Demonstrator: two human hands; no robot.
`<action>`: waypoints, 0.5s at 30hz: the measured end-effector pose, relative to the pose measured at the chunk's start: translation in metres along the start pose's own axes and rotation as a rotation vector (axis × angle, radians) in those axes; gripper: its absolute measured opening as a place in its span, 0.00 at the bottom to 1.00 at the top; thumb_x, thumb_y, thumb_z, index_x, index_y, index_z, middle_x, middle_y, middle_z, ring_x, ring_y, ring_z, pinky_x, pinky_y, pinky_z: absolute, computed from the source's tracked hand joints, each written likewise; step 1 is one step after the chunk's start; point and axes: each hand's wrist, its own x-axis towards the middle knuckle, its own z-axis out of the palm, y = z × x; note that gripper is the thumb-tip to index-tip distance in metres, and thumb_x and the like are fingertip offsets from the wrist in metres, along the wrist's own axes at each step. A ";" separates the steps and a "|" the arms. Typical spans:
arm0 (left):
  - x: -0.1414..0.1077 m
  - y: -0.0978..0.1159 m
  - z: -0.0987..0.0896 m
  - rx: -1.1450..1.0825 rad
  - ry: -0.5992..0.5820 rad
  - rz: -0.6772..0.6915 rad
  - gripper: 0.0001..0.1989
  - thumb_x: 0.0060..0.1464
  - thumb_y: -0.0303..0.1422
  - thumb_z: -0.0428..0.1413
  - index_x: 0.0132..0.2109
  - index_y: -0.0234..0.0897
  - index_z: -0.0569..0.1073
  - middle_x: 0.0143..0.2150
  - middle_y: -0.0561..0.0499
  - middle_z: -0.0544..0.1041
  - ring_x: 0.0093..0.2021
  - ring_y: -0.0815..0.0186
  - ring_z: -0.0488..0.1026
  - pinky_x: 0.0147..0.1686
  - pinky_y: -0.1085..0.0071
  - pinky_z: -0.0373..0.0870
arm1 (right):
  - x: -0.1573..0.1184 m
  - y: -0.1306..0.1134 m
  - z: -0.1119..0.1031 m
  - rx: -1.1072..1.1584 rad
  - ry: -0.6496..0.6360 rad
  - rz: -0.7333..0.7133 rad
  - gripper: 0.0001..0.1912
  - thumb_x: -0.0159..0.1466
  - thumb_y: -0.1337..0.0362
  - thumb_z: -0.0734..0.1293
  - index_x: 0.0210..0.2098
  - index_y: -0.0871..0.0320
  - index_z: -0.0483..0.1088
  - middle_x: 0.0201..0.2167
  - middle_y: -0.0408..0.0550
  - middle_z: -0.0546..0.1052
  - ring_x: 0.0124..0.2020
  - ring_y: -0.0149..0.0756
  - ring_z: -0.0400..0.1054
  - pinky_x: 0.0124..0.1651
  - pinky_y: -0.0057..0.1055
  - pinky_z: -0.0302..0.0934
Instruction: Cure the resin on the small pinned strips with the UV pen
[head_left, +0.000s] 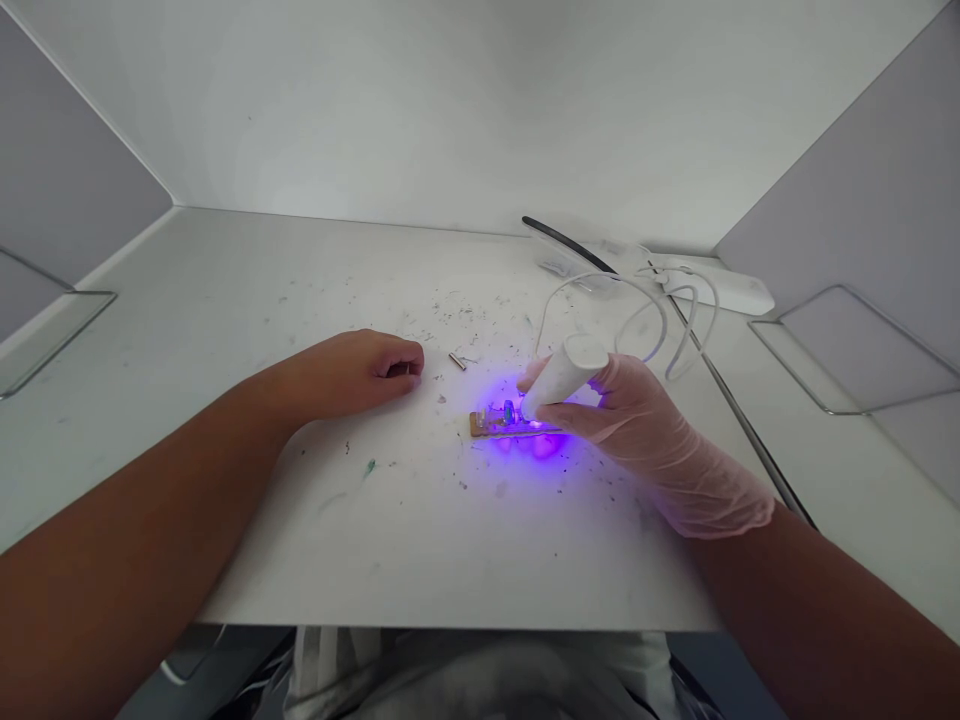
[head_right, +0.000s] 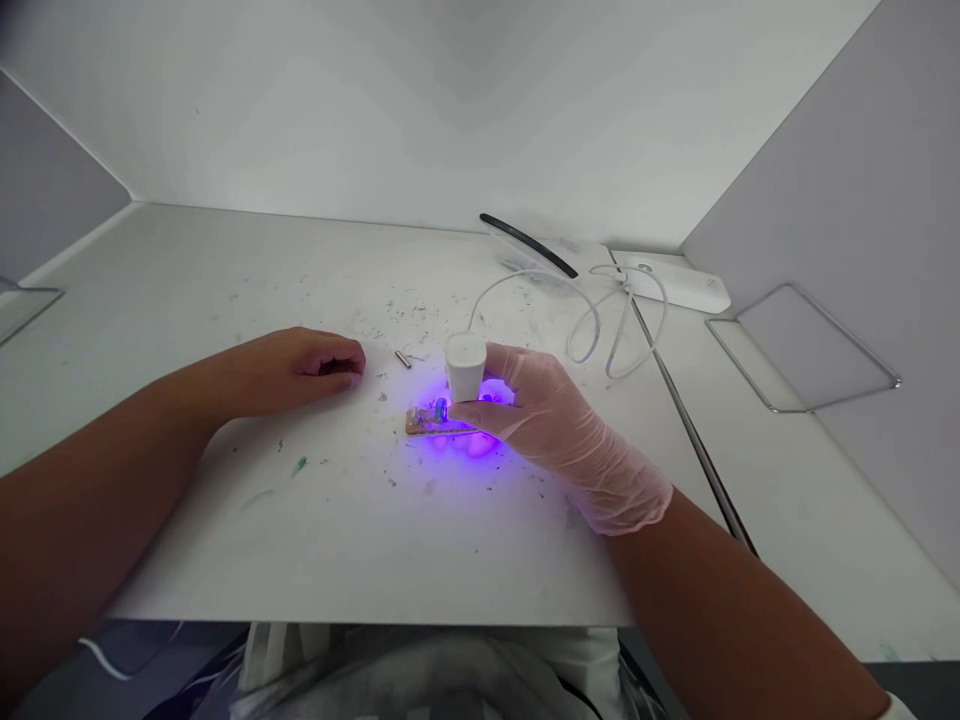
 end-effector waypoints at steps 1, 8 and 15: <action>0.000 0.000 0.000 -0.003 0.002 0.003 0.07 0.56 0.39 0.52 0.33 0.42 0.68 0.28 0.53 0.67 0.27 0.67 0.61 0.27 0.67 0.58 | 0.000 0.000 0.000 0.006 0.002 0.001 0.05 0.59 0.62 0.76 0.31 0.54 0.78 0.36 0.46 0.82 0.34 0.36 0.76 0.38 0.38 0.73; -0.001 0.000 0.000 -0.005 0.010 0.018 0.08 0.56 0.40 0.53 0.33 0.41 0.69 0.28 0.52 0.67 0.27 0.67 0.61 0.26 0.68 0.57 | -0.001 0.001 0.000 0.004 0.008 0.005 0.04 0.59 0.63 0.76 0.31 0.53 0.78 0.36 0.46 0.82 0.33 0.36 0.75 0.37 0.37 0.73; 0.000 -0.002 0.001 -0.004 0.005 0.010 0.07 0.56 0.39 0.53 0.33 0.42 0.69 0.28 0.52 0.68 0.28 0.66 0.61 0.26 0.67 0.56 | -0.001 0.000 0.001 0.004 0.003 0.025 0.05 0.59 0.61 0.76 0.31 0.54 0.78 0.35 0.46 0.82 0.32 0.36 0.74 0.37 0.38 0.72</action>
